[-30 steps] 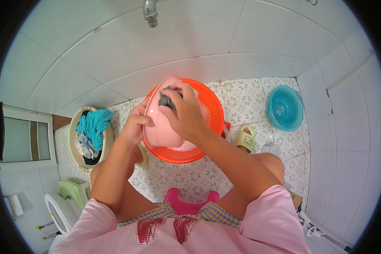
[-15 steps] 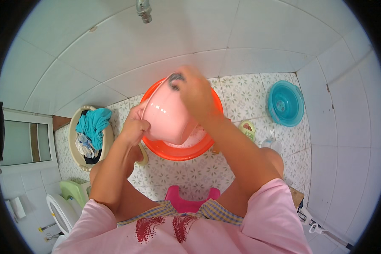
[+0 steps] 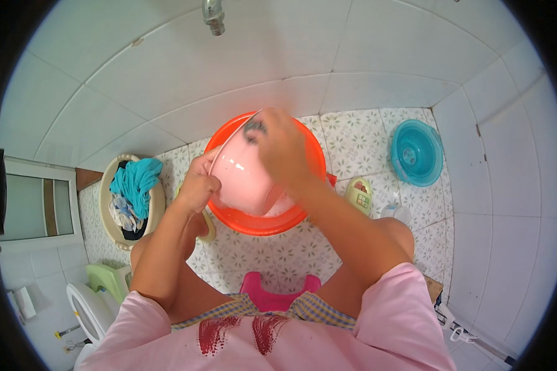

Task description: The person scrubs a pink basin with a steel wool pad inside a red basin containing soapy water.

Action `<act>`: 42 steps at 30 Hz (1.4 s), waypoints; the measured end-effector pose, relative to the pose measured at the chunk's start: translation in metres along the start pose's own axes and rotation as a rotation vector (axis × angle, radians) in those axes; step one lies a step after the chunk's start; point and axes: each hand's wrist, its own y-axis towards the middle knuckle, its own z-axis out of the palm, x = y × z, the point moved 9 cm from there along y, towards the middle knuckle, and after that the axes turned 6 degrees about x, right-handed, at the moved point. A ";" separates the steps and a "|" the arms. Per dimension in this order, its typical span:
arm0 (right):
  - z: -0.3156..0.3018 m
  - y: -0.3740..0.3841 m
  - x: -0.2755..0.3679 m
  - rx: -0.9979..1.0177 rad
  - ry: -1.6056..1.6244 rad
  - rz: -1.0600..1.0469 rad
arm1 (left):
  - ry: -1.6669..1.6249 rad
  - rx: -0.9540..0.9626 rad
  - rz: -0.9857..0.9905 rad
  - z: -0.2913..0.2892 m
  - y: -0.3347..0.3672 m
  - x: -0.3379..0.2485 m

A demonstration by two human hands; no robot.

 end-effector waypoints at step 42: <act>0.038 -0.036 0.034 0.172 0.032 -0.278 | -0.060 -0.235 0.078 -0.027 -0.001 0.001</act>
